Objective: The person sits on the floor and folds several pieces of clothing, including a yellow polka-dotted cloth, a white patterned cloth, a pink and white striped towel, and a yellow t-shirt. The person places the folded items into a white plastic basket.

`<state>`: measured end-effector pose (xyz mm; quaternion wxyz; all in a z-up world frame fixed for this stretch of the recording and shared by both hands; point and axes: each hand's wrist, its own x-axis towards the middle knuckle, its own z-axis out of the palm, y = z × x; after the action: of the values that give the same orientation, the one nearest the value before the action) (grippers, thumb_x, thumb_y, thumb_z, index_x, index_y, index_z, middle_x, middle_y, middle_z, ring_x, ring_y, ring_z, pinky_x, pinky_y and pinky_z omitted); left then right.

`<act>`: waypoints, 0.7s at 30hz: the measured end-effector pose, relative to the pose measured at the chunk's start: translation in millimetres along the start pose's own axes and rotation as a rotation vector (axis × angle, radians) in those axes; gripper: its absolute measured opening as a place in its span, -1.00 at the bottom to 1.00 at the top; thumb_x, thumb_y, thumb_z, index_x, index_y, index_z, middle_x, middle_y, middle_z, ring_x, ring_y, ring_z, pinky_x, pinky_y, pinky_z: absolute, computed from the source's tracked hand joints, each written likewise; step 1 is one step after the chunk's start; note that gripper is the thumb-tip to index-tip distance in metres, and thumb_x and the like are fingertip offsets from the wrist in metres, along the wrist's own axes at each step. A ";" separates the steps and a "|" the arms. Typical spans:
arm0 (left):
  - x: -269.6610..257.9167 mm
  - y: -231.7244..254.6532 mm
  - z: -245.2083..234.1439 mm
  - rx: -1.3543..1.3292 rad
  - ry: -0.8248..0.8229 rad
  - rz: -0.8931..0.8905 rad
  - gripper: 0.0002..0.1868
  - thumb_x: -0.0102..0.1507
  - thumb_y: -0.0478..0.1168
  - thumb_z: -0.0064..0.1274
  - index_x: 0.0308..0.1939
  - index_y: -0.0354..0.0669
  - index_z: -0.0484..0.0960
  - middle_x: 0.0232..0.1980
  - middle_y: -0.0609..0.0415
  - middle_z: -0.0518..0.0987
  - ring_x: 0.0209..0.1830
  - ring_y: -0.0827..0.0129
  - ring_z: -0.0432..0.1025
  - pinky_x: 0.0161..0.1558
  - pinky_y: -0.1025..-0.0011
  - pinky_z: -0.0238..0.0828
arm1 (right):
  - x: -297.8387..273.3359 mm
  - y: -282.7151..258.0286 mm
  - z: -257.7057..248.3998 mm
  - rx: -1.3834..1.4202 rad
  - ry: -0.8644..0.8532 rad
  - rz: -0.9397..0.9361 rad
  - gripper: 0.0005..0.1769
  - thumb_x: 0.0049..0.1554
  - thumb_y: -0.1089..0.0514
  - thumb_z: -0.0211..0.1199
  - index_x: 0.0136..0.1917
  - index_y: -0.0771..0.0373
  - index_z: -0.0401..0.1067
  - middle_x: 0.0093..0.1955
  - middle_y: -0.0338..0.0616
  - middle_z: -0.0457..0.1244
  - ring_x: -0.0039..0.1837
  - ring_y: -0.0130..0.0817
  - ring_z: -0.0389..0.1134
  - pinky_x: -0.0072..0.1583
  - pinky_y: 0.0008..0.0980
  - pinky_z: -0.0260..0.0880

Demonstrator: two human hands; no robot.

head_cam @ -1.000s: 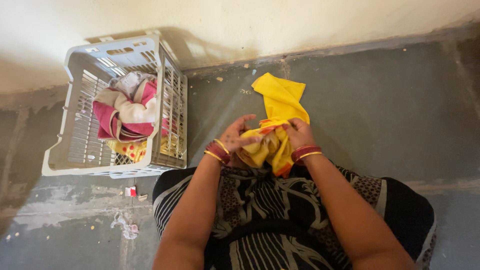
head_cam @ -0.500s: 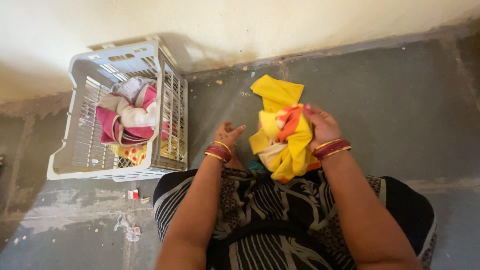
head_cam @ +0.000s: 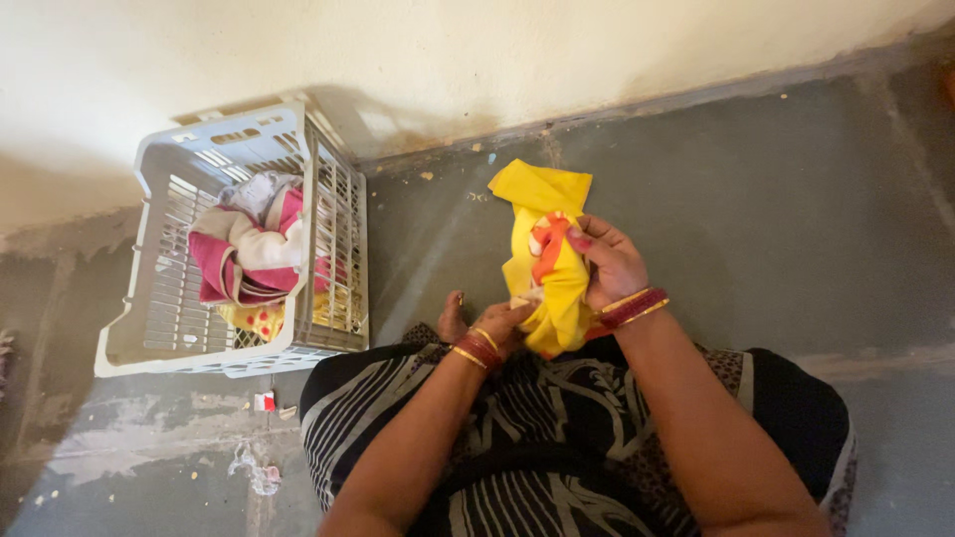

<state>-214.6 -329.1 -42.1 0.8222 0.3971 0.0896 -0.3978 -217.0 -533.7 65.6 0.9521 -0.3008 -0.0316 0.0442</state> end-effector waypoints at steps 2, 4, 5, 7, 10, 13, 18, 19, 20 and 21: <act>-3.2 6.3 -7.1 0.113 0.088 0.109 -0.60 0.25 -0.28 0.10 0.18 -0.22 0.55 0.12 -0.02 0.66 0.08 0.17 0.55 -0.02 0.24 0.43 | 0.3 -9.6 -2.4 -0.097 0.011 -0.026 -0.88 0.27 0.33 0.16 0.05 0.39 0.48 0.08 0.04 0.40 0.10 -0.18 0.47 0.19 -0.13 0.53; -6.8 26.0 -21.4 0.049 0.081 0.325 -0.59 0.19 -0.40 0.11 0.14 -0.23 0.55 0.05 -0.07 0.65 0.03 0.11 0.56 0.02 0.17 0.46 | 0.2 -28.6 -13.1 -0.244 0.053 -0.095 -0.88 0.27 0.31 0.17 0.03 0.40 0.47 0.04 0.03 0.41 0.03 -0.23 0.48 0.13 -0.19 0.56; -7.4 37.7 -28.2 -0.076 0.026 0.480 -0.57 0.16 -0.48 0.14 0.12 -0.26 0.54 0.02 -0.10 0.62 0.01 0.06 0.56 0.15 0.11 0.55 | 1.5 -39.6 -20.2 -0.307 0.117 -0.161 -0.89 0.27 0.31 0.19 0.03 0.40 0.48 0.03 0.01 0.41 0.01 -0.27 0.47 0.11 -0.23 0.55; -19.1 73.2 -47.8 -0.044 0.220 0.610 -0.55 0.10 -0.47 0.15 0.10 -0.30 0.58 0.03 -0.07 0.66 -0.01 0.11 0.58 0.10 0.15 0.57 | 1.0 -64.6 -36.4 -0.428 0.250 -0.299 -0.90 0.26 0.31 0.21 0.02 0.39 0.49 -0.01 -0.03 0.42 -0.03 -0.34 0.46 0.06 -0.32 0.54; -54.3 133.7 -66.2 0.028 0.293 0.820 -0.65 0.12 -0.46 0.18 -0.01 -0.18 0.59 -0.06 0.03 0.64 -0.13 0.25 0.54 -0.13 0.33 0.41 | -2.6 -106.0 -56.4 -0.380 0.423 -0.508 -0.95 0.25 0.34 0.29 0.00 0.38 0.51 -0.07 -0.10 0.40 -0.08 -0.40 0.42 0.01 -0.39 0.50; -93.3 178.4 -49.3 0.093 0.065 1.103 -0.85 0.27 -0.41 0.23 -0.14 -0.18 0.59 -0.18 0.04 0.60 -0.19 0.30 0.51 -0.08 0.33 0.53 | -12.4 -123.9 -53.9 -0.348 0.450 -0.710 -0.96 0.24 0.38 0.31 0.00 0.37 0.52 -0.06 -0.11 0.40 -0.06 -0.40 0.41 0.07 -0.42 0.51; -163.6 219.5 47.4 0.487 0.079 1.572 -0.85 0.37 -0.50 0.15 -0.18 -0.18 0.58 0.02 -0.02 0.62 0.00 0.35 0.48 0.30 0.33 0.44 | -52.8 -138.2 -10.9 -0.485 0.385 -1.079 -0.90 0.32 0.42 0.26 0.11 0.37 0.53 0.02 -0.07 0.39 0.03 -0.40 0.41 0.19 -0.38 0.51; -176.3 223.3 66.8 0.563 0.005 1.655 -0.83 0.41 -0.50 0.12 -0.20 -0.16 0.57 0.00 -0.07 0.63 -0.03 0.36 0.48 0.46 0.30 0.39 | -66.9 -142.0 -1.8 -0.474 0.354 -1.106 -0.88 0.35 0.40 0.24 0.14 0.37 0.53 0.04 -0.08 0.38 0.04 -0.40 0.41 0.21 -0.37 0.51; -189.2 222.4 82.9 0.507 0.029 1.628 -0.84 0.40 -0.51 0.09 -0.15 -0.16 0.57 0.01 -0.07 0.64 -0.02 0.35 0.49 0.36 0.31 0.43 | -81.3 -145.3 6.8 -0.572 0.427 -1.181 -0.90 0.37 0.39 0.24 0.14 0.40 0.53 0.06 -0.05 0.40 0.03 -0.40 0.41 0.17 -0.41 0.49; -198.5 222.0 96.2 0.450 0.053 1.604 -0.84 0.39 -0.51 0.07 -0.10 -0.16 0.57 0.03 -0.08 0.64 -0.01 0.33 0.51 0.27 0.31 0.47 | -92.4 -151.3 14.7 -0.670 0.494 -1.256 -0.90 0.38 0.38 0.23 0.15 0.43 0.52 0.07 -0.01 0.41 0.02 -0.40 0.42 0.14 -0.45 0.47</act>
<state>-202.2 -201.3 243.4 0.7548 0.5043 -0.2829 0.3096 -300.3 -658.2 161.6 0.6352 -0.5009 0.0056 -0.5879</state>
